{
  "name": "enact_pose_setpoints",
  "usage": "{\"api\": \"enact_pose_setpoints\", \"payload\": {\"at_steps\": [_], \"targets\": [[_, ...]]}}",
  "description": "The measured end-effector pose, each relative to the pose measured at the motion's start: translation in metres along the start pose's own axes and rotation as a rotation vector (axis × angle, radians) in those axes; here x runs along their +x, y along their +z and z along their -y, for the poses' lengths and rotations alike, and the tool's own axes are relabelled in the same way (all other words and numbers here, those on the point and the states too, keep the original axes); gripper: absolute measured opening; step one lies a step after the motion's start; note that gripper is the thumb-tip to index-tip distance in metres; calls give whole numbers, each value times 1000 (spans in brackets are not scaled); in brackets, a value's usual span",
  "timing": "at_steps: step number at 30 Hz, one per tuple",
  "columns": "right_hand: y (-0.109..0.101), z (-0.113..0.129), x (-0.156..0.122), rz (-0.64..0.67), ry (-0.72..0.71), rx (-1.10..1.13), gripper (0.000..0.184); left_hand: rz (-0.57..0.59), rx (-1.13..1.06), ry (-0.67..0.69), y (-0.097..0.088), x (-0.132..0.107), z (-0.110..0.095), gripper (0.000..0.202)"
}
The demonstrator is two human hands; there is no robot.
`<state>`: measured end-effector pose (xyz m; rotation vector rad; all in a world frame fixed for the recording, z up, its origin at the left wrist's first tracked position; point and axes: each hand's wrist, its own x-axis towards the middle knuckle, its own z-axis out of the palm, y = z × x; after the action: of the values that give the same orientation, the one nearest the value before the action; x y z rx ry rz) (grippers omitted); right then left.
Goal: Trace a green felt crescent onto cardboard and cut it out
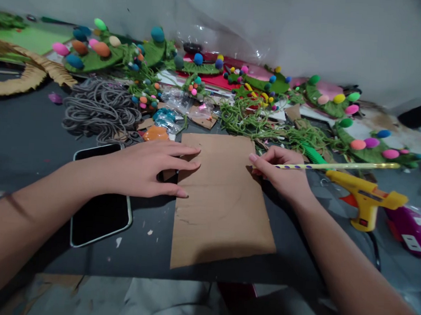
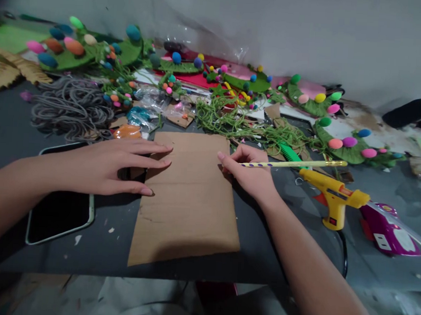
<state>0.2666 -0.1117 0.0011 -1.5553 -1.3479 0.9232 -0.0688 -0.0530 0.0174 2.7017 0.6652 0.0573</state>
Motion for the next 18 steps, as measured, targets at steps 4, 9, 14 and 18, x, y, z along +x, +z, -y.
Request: {"api": "enact_pose_setpoints", "payload": {"at_steps": [4,9,14,18], "targets": [[5,2,5,59,32,15,54,2,5,-7,2,-1,-1,73],[7,6,8,143,47,-39,39,30,29,-41,2,-1,-3,80],[9,8,-10,96,51,-150,31,26,31,-28,1,-1,-5,79],[10,6,-15,73,35,-150,29,24,33,-37,2,-1,-5,78]]}}
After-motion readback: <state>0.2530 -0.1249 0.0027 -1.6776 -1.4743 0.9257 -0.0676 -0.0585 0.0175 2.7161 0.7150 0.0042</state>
